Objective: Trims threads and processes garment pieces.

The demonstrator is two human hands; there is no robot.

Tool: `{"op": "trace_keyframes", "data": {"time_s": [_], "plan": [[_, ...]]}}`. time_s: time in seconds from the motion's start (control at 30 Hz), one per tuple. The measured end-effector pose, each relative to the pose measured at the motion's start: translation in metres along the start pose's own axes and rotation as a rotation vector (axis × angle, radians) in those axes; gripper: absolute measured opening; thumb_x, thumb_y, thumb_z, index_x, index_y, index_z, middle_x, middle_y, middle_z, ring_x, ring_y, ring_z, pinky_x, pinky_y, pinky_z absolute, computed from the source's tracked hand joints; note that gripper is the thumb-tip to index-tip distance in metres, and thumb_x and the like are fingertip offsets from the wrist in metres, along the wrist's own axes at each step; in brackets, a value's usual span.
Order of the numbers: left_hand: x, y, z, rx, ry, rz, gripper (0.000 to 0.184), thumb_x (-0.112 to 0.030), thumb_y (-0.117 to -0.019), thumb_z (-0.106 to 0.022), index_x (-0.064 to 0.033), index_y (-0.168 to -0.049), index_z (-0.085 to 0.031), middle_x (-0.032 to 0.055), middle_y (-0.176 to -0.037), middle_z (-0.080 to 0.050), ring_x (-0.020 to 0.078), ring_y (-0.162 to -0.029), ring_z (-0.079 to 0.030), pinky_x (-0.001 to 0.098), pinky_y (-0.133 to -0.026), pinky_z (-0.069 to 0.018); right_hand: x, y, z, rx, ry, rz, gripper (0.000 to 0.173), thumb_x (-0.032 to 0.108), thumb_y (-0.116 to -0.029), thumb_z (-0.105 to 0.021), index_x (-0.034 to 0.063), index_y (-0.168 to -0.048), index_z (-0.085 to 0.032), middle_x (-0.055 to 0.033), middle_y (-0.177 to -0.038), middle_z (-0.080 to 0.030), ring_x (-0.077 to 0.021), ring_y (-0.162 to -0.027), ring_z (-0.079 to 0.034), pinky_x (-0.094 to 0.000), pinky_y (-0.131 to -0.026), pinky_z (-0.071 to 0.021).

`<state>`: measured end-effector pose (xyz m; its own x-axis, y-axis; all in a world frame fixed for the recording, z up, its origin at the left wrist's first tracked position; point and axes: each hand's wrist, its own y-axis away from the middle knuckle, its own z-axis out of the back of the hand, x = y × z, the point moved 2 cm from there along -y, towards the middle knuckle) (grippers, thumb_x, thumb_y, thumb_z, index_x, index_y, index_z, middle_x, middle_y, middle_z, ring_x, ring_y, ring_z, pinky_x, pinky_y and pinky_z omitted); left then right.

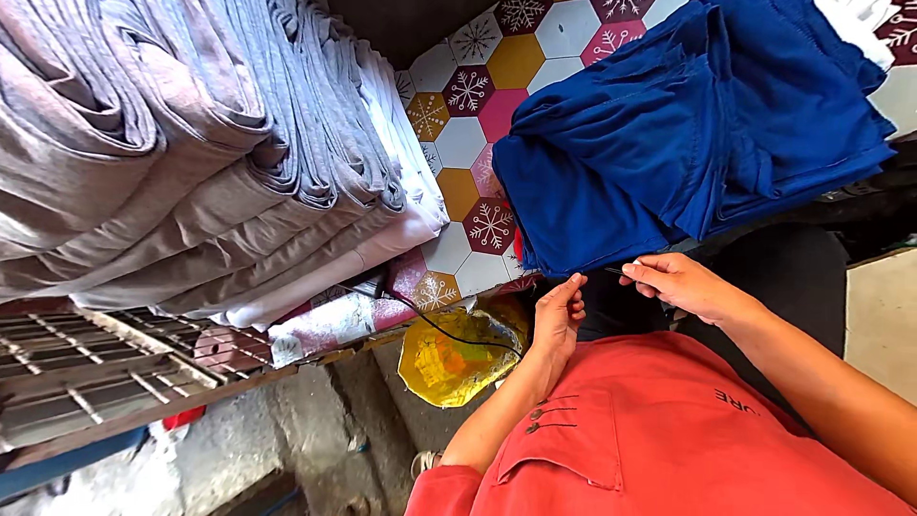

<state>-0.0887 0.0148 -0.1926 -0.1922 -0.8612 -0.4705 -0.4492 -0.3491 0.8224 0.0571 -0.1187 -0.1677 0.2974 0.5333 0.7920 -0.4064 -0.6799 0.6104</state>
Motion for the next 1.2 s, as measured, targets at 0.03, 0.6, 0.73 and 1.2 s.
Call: {"op": "trace_keyframes", "data": {"time_s": [0.03, 0.6, 0.73, 1.2], "plan": [[0.001, -0.001, -0.001, 0.000, 0.021, 0.022, 0.017, -0.011, -0.1046, -0.055, -0.0015, -0.098, -0.068, -0.0024, -0.066, -0.056, 0.0028, -0.050, -0.050, 0.0147, -0.048, -0.0444, -0.001, 0.001, -0.001, 0.001, -0.007, 0.004, 0.027, 0.020, -0.1083, -0.052, 0.0071, -0.091, -0.068, 0.0072, -0.066, -0.054, 0.0016, -0.051, -0.041, -0.0150, -0.048, -0.0330], [0.003, 0.003, -0.005, 0.067, 0.192, 0.123, 0.021, -0.007, -0.1028, -0.052, -0.0108, -0.082, -0.057, -0.0077, -0.052, -0.040, 0.0011, -0.040, -0.039, 0.0134, -0.042, -0.0385, 0.004, 0.003, -0.010, 0.023, 0.002, 0.035, 0.026, 0.021, -0.1084, -0.052, 0.0071, -0.093, -0.068, 0.0074, -0.067, -0.054, 0.0016, -0.051, -0.040, -0.0147, -0.048, -0.0329], [0.003, 0.002, -0.005, 0.056, 0.144, 0.093, 0.016, -0.011, -0.1037, -0.053, -0.0066, -0.092, -0.064, -0.0081, -0.053, -0.039, 0.0010, -0.040, -0.038, 0.0137, -0.041, -0.0369, 0.006, -0.001, -0.012, 0.038, 0.042, 0.055, 0.025, 0.020, -0.1078, -0.053, 0.0065, -0.093, -0.068, 0.0069, -0.066, -0.053, 0.0010, -0.052, -0.041, -0.0155, -0.050, -0.0337], [0.002, 0.004, -0.008, 0.078, 0.238, 0.135, 0.020, -0.009, -0.1038, -0.051, -0.0100, -0.085, -0.057, -0.0079, -0.051, -0.038, 0.0007, -0.039, -0.038, 0.0130, -0.040, -0.0373, 0.006, -0.005, -0.015, 0.056, 0.017, 0.041, 0.027, 0.020, -0.1081, -0.053, 0.0068, -0.091, -0.068, 0.0076, -0.066, -0.054, 0.0018, -0.051, -0.041, -0.0150, -0.049, -0.0337]]}}
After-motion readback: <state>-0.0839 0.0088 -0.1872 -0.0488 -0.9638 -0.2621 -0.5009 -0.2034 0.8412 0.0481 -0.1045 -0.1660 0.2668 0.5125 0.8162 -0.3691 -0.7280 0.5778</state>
